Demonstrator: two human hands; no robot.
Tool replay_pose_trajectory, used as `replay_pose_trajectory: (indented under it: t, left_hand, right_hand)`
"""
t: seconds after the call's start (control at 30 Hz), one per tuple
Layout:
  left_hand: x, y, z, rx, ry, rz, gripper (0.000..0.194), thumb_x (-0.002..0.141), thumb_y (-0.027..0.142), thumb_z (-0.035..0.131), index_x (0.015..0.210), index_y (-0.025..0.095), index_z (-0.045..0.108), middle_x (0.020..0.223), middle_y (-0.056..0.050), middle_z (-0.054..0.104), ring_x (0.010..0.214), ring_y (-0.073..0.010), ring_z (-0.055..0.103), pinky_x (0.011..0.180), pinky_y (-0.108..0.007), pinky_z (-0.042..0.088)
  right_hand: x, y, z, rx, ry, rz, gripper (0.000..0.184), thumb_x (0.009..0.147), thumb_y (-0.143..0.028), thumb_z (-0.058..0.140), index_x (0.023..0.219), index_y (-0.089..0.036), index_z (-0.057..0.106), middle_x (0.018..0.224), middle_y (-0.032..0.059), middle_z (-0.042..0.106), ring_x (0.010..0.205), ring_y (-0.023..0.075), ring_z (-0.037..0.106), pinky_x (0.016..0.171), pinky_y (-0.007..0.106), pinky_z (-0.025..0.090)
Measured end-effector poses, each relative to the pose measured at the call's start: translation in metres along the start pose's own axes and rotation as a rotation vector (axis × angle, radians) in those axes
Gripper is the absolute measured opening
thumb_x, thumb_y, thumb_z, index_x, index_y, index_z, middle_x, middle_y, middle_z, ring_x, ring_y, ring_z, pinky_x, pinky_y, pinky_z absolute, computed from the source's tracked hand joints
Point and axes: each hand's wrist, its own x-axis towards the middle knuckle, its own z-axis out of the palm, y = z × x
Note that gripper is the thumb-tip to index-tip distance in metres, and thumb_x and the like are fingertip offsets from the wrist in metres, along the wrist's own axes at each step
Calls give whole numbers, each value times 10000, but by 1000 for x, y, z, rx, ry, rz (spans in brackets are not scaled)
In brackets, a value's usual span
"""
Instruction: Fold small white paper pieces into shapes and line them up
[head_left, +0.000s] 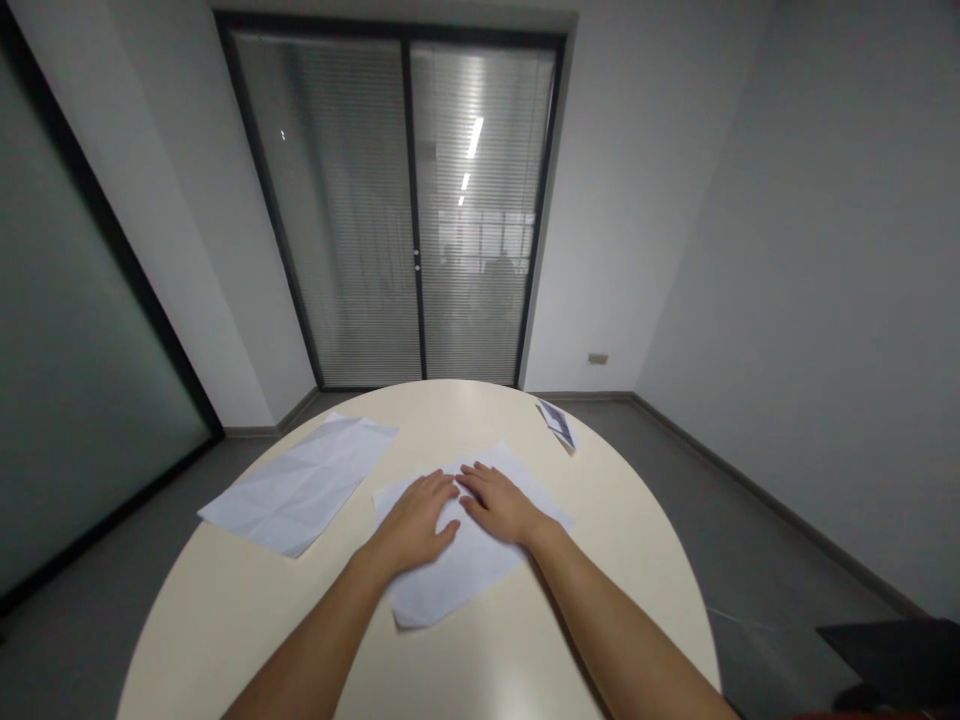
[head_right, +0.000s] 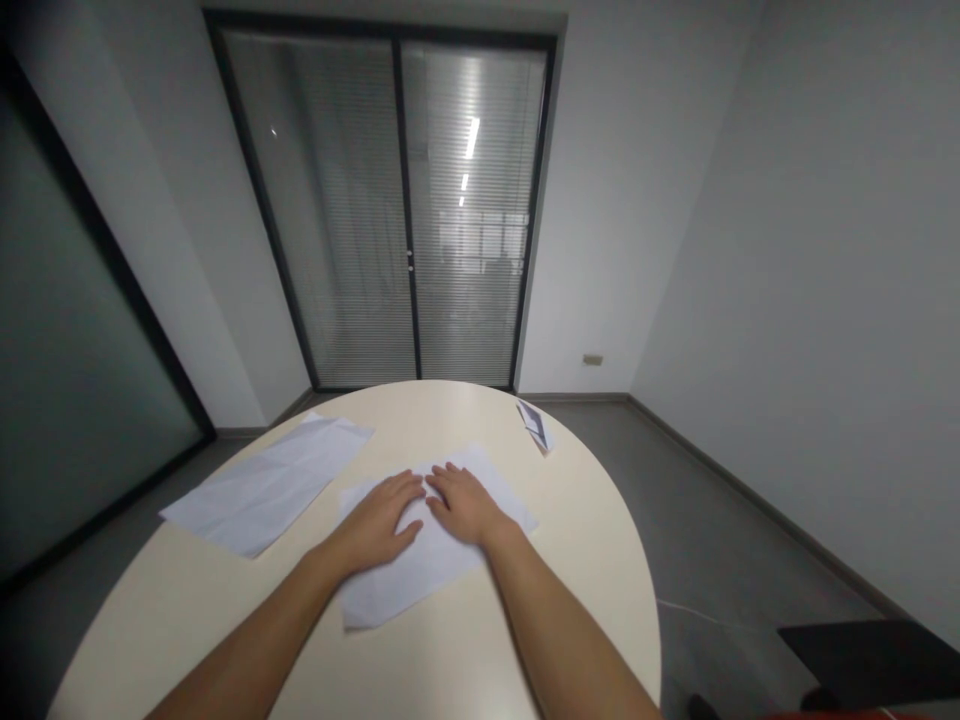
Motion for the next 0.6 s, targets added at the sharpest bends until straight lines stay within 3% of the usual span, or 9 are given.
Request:
replay_pose_trajectory:
  t: [0.07, 0.13, 0.3, 0.4, 0.5, 0.6]
  left_hand:
    - [-2, -15, 5, -11, -75, -69, 613, 951, 433, 517, 1493, 158, 446, 1640, -152, 303, 1525, -295, 262, 1220, -468, 260]
    - [-3, -22, 9, -5, -142, -105, 681, 974, 512, 460, 1561, 184, 348, 1667, -141, 221, 1551, -309, 164, 1238, -517, 193]
    - [-2, -12, 11, 46, -193, -108, 681, 977, 604, 400, 1579, 295, 316, 1685, -63, 163, 1555, -351, 80, 1234, -597, 117]
    - [-2, -9, 9, 50, -214, -85, 689, 972, 624, 396, 1582, 318, 301, 1687, -46, 162, 1557, -346, 76, 1237, -602, 97]
    - [-1, -11, 9, 44, -225, -49, 680, 967, 608, 424, 1579, 339, 300, 1687, -34, 166, 1559, -331, 83, 1241, -589, 99]
    - [-1, -13, 9, 36, -229, -10, 680, 960, 584, 455, 1578, 346, 300, 1686, -28, 175, 1560, -315, 98, 1246, -572, 100]
  right_hand:
    - [1, 6, -5, 26, -5, -54, 476, 1017, -386, 442, 1442, -200, 548, 1530, 124, 490, 1458, 280, 388, 1202, 493, 287]
    - [2, 13, -10, 16, 9, -28, 499, 1012, -407, 458, 1444, -174, 549, 1540, 146, 469, 1466, 284, 377, 1207, 469, 283]
    - [2, 33, -18, -107, 35, 309, 586, 1015, -426, 437, 1511, -117, 446, 1597, 172, 364, 1501, 352, 281, 1206, 548, 232]
    - [3, 34, -21, -186, 83, 416, 549, 1015, -392, 422, 1480, -106, 480, 1591, 159, 389, 1507, 369, 250, 1213, 569, 180]
    - [5, 27, -19, -187, 108, 352, 503, 1013, -354, 418, 1459, -138, 506, 1581, 140, 413, 1515, 328, 242, 1226, 549, 134]
    - [8, 23, -15, -107, 25, 271, 533, 1022, -443, 399, 1492, -201, 470, 1599, 114, 390, 1512, 309, 262, 1217, 560, 156]
